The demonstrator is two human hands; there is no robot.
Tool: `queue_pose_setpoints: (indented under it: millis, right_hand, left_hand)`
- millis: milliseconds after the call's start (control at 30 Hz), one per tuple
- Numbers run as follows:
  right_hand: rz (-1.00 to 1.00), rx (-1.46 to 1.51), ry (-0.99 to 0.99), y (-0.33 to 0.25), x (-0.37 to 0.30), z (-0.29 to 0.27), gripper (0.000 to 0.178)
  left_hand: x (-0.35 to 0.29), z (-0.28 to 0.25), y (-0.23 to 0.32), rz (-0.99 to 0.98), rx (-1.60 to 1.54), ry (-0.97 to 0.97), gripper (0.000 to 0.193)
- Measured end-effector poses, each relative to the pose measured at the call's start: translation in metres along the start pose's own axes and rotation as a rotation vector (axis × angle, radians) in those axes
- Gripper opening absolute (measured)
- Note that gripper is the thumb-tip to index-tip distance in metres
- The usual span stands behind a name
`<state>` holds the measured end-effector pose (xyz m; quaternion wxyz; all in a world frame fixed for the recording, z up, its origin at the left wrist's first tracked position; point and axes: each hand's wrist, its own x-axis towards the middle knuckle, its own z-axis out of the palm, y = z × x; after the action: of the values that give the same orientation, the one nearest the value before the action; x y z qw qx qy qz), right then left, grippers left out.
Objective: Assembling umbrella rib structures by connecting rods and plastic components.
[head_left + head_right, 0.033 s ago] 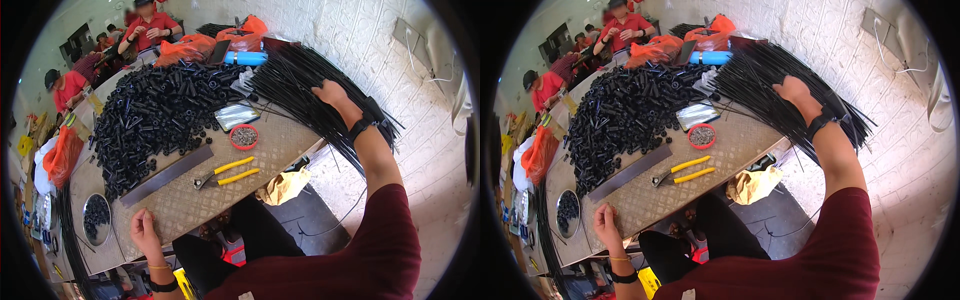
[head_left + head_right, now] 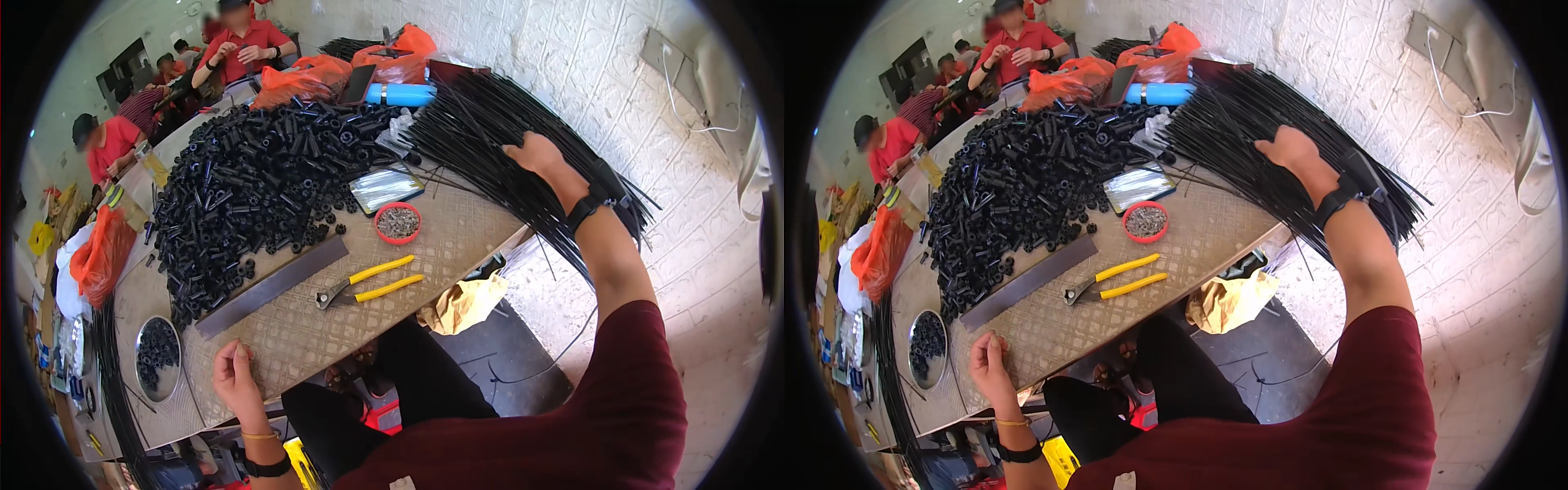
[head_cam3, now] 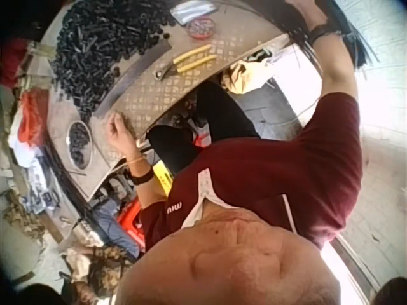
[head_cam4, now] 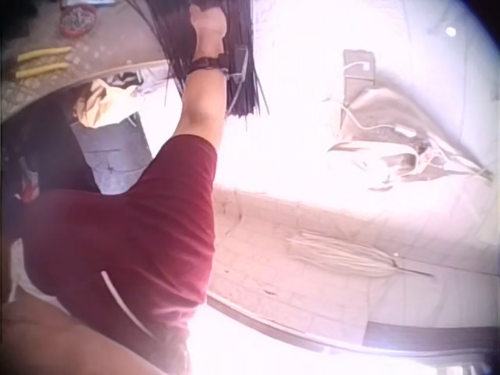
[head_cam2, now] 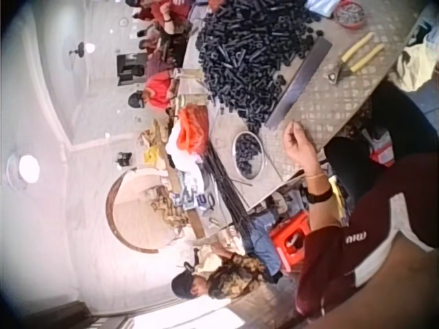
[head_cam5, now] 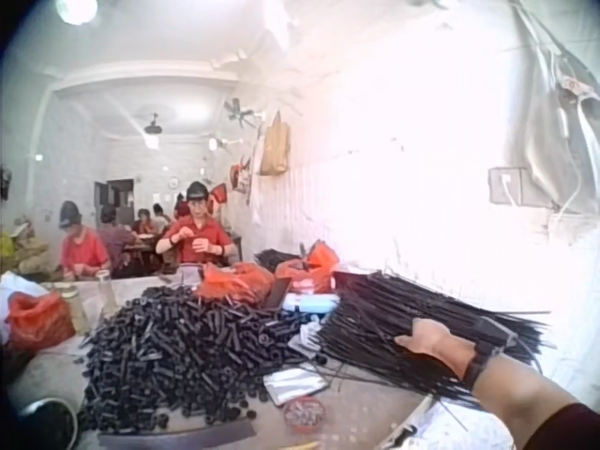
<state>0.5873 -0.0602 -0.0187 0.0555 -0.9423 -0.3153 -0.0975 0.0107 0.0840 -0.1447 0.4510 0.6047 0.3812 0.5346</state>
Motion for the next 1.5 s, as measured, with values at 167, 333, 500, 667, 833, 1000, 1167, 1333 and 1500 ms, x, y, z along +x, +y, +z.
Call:
queue_pose_setpoints:
  millis: [167, 333, 500, 667, 833, 1000, 1167, 1333, 1500]
  right_hand:
    - [-0.022, -0.002, -0.034, -0.023, -0.014, 0.014, 0.053]
    - [-0.091, -0.039, 0.110, -0.019, -0.021, 0.027, 0.048]
    - [-0.149, -0.175, 0.130, -0.004, -0.015, 0.034, 0.022]
    - [-0.303, -0.399, 0.213, -0.005, -0.008, 0.039, 0.010]
    - [-0.305, -0.391, 0.228, 0.003, -0.001, 0.041, 0.010]
    - [-0.235, -0.217, 0.179, 0.020, 0.008, 0.023, 0.023]
    - [-0.218, -0.147, 0.222, 0.000, 0.034, -0.022, 0.025]
    - [-0.114, -0.198, 0.128, -0.002, 0.048, -0.058, 0.036]
    - [-0.112, -0.205, 0.135, -0.005, 0.059, -0.082, 0.037]
  left_hand:
    - [-0.001, -0.005, 0.001, -0.035, 0.063, 0.003, 0.013]
    - [0.001, -0.006, -0.002, -0.086, 0.024, -0.011, 0.012]
    - [0.000, -0.005, -0.003, -0.088, -0.024, -0.002, 0.013]
    - [-0.001, -0.009, -0.004, -0.102, -0.042, 0.003, 0.013]
    - [-0.002, -0.009, -0.004, -0.098, -0.059, -0.001, 0.013]
    - [0.001, -0.004, -0.011, -0.084, -0.018, -0.007, 0.012]
    - [-0.001, -0.009, -0.002, -0.102, -0.032, -0.009, 0.012]
    - [0.000, -0.006, 0.002, -0.083, -0.011, -0.023, 0.013]
    - [0.001, -0.005, 0.001, -0.071, -0.008, -0.018, 0.014]
